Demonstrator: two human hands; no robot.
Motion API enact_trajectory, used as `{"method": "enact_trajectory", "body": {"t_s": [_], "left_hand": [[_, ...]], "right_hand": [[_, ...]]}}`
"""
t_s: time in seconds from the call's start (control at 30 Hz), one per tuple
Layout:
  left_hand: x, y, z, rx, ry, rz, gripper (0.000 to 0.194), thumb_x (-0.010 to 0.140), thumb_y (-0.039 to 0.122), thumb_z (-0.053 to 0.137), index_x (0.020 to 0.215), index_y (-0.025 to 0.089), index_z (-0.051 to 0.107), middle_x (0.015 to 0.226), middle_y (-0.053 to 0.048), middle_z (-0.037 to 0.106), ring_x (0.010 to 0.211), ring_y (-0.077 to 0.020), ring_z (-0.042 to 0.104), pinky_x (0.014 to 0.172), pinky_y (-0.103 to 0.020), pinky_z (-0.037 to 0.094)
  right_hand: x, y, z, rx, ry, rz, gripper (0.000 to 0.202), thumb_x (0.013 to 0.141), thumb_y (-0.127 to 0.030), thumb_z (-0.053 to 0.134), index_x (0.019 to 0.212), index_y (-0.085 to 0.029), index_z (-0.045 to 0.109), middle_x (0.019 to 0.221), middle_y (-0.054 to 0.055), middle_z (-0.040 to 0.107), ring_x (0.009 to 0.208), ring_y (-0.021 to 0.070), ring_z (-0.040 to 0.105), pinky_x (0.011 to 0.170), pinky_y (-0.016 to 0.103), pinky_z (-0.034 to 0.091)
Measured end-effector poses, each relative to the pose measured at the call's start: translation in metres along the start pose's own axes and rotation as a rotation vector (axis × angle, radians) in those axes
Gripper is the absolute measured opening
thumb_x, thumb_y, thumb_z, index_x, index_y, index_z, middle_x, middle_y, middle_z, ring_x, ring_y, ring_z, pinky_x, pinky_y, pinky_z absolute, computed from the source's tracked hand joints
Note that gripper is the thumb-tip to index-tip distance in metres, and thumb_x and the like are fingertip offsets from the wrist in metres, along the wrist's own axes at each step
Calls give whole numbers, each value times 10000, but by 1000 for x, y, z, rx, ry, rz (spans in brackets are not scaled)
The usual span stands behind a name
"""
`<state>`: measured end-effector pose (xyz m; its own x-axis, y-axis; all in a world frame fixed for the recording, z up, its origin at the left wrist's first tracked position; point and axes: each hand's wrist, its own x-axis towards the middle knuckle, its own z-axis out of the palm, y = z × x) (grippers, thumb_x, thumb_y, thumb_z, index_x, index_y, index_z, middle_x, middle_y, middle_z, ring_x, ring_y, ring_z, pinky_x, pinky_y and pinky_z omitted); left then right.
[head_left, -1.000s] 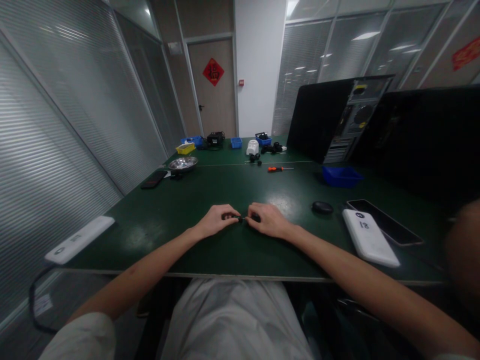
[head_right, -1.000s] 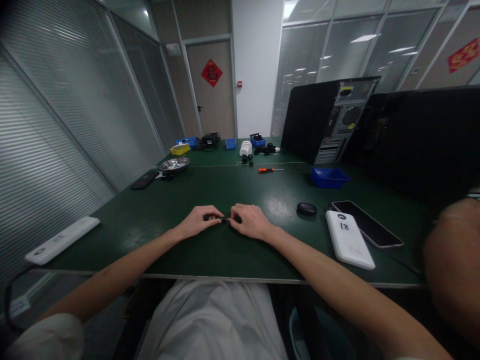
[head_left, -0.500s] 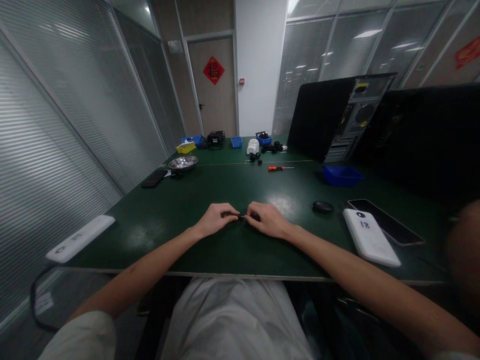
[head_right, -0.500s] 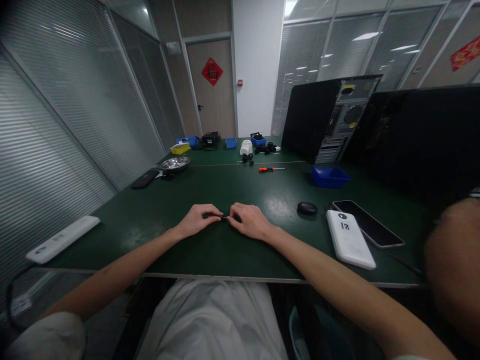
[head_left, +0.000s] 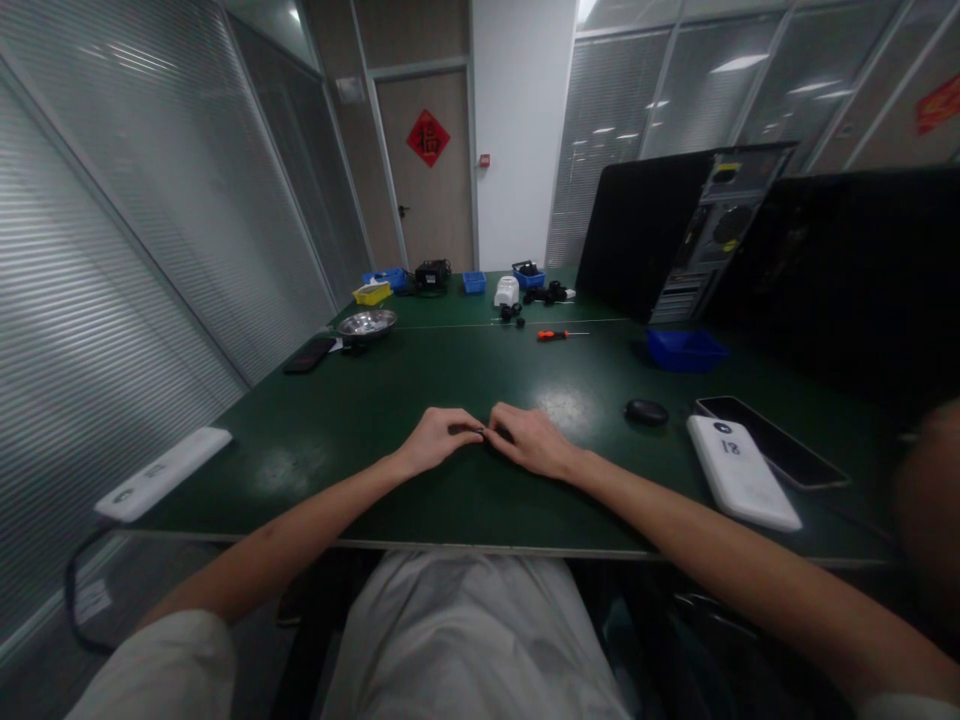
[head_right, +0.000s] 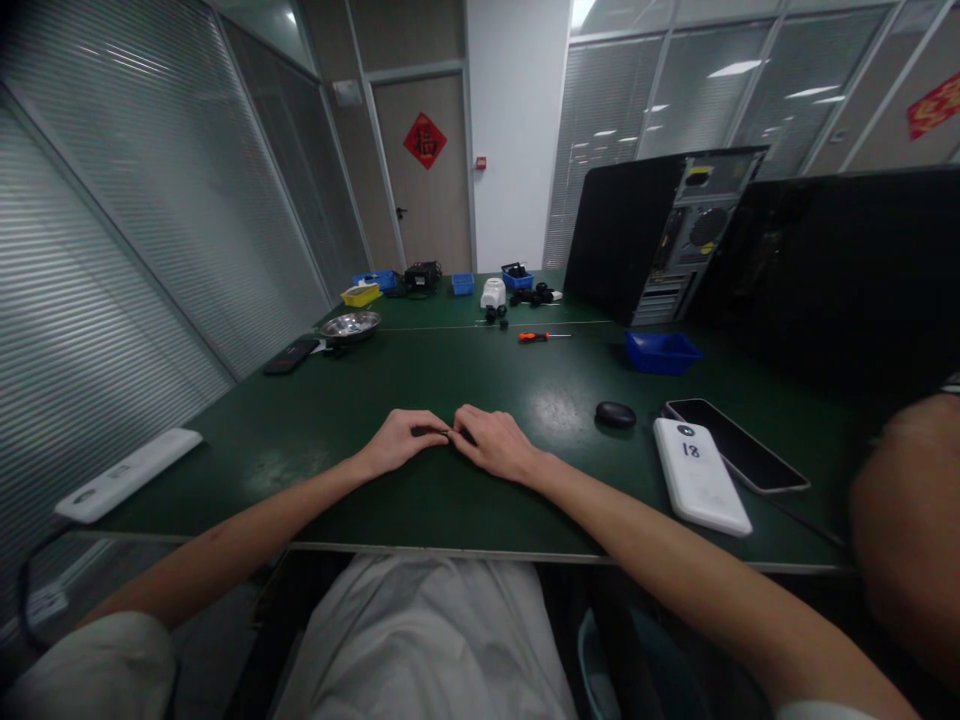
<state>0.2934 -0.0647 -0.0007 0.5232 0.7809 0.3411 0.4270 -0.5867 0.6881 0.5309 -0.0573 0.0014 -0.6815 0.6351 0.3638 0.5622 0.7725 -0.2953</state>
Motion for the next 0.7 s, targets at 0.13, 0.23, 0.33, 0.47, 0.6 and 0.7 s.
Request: {"method": "enact_trajectory", "body": {"t_s": [0.13,0.23,0.33,0.47,0.6,0.7], "left_hand": [[0,4,0,14,2,15,210,940,309,663,1034,178,798,1041,-81,752,936,-203,684,866,-304,511],[0,6,-2,24,10,19,233,966,313,624,1018,170,800,1033,-85,745,916,-195,674,848,-296,509],[1,4,-3,51,50,7,255,979,327,605,988,161,798,1016,-89,736,881,-188,662,808,-290,504],[4,-4,-6,147,104,25,265,992,340,588,1022,178,796,1027,-88,720,902,-194,650,807,-300,494],[11,-15,-7,259,58,67,238,982,323,610,1031,188,800,1025,-89,701,970,-213,640,884,-327,490],[12,-20,-8,269,-14,74,248,993,315,590,1037,187,797,1018,-90,691,974,-212,641,892,-325,496]], "right_hand": [[0,-1,-1,-7,-4,7,155,1024,-351,510,995,-209,565,944,23,620,757,143,559,649,261,321],[0,-2,-3,0,-14,8,146,1017,-343,524,988,-208,571,945,18,621,747,137,557,651,258,325],[0,-3,-5,2,-18,9,145,1015,-341,529,988,-207,579,944,18,624,762,140,568,660,260,332],[0,-2,-5,7,-15,9,148,1012,-342,537,995,-206,593,956,23,635,784,146,580,671,264,341],[0,0,-3,20,1,1,171,1016,-361,533,985,-209,602,949,23,636,787,149,580,684,269,351],[0,1,-3,32,16,2,160,1008,-352,543,971,-209,604,932,22,631,786,149,577,689,268,358]]}}
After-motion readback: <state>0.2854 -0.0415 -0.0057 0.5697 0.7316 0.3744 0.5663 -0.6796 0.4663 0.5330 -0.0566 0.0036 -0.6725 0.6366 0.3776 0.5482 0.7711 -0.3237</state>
